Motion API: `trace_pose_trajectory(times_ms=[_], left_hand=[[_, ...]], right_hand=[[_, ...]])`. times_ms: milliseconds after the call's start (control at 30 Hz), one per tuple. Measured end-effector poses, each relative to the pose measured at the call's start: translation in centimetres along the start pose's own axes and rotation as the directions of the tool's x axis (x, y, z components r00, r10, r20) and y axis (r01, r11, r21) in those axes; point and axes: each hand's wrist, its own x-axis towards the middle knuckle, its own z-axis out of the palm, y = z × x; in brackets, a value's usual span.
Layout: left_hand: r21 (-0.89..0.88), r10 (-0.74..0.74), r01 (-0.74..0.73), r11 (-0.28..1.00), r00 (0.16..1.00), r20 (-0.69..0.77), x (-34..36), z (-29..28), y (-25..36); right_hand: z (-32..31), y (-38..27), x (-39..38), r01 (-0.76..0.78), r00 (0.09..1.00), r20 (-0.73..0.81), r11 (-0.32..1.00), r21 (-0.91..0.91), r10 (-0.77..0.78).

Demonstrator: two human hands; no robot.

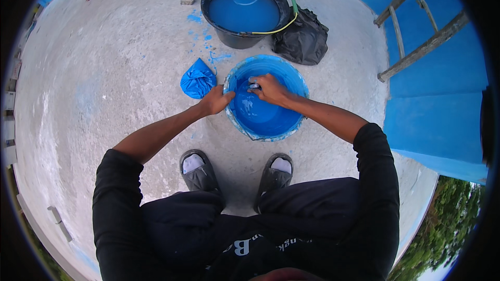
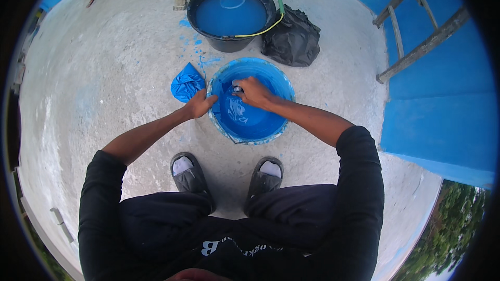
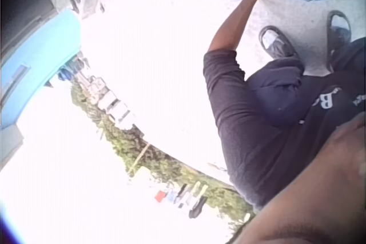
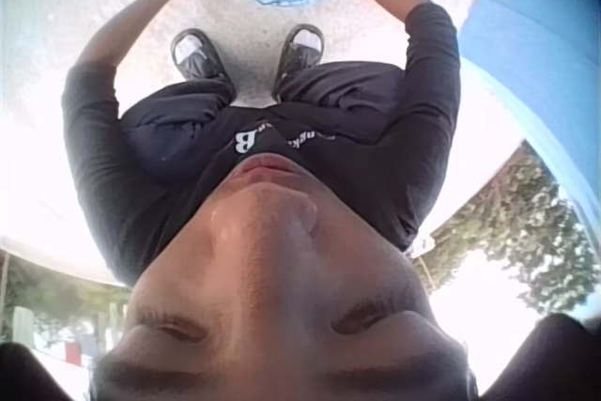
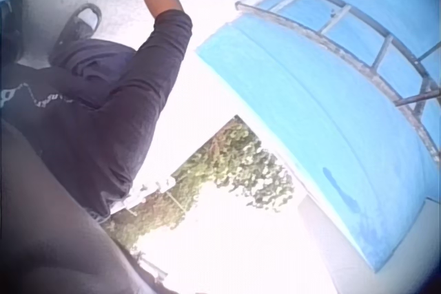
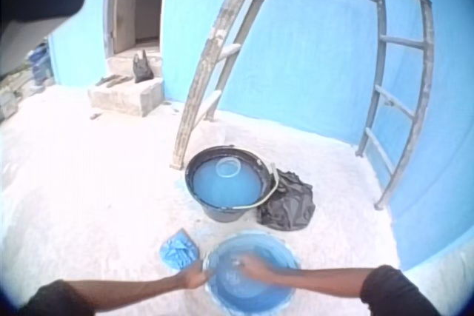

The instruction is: The person squeezes blue pigment from a plastic bag into a bucket containing white paint, then stirs the mixture by hand until it is a uniform blue color.

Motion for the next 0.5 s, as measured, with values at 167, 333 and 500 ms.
trace_pose_trajectory(times_ms=[167,333,500], left_hand=[[0.035,-0.03,0.031,0.999,0.999,-0.031,0.7,0.7,-1.5],[-0.067,0.051,-0.052,0.996,0.999,-0.019,0.4,0.5,-1.1],[-0.056,0.068,-0.07,0.996,0.997,-0.042,0.1,0.3,-0.7]], right_hand=[[-1.9,-1.8,-0.9,-0.089,0.964,0.184,0.889,-0.449,0.189],[0.4,-2.1,-3.4,0.01,0.912,0.387,0.933,-0.36,0.139],[0.2,-2.1,-1.5,-0.113,0.967,0.227,0.993,-0.027,0.116]])
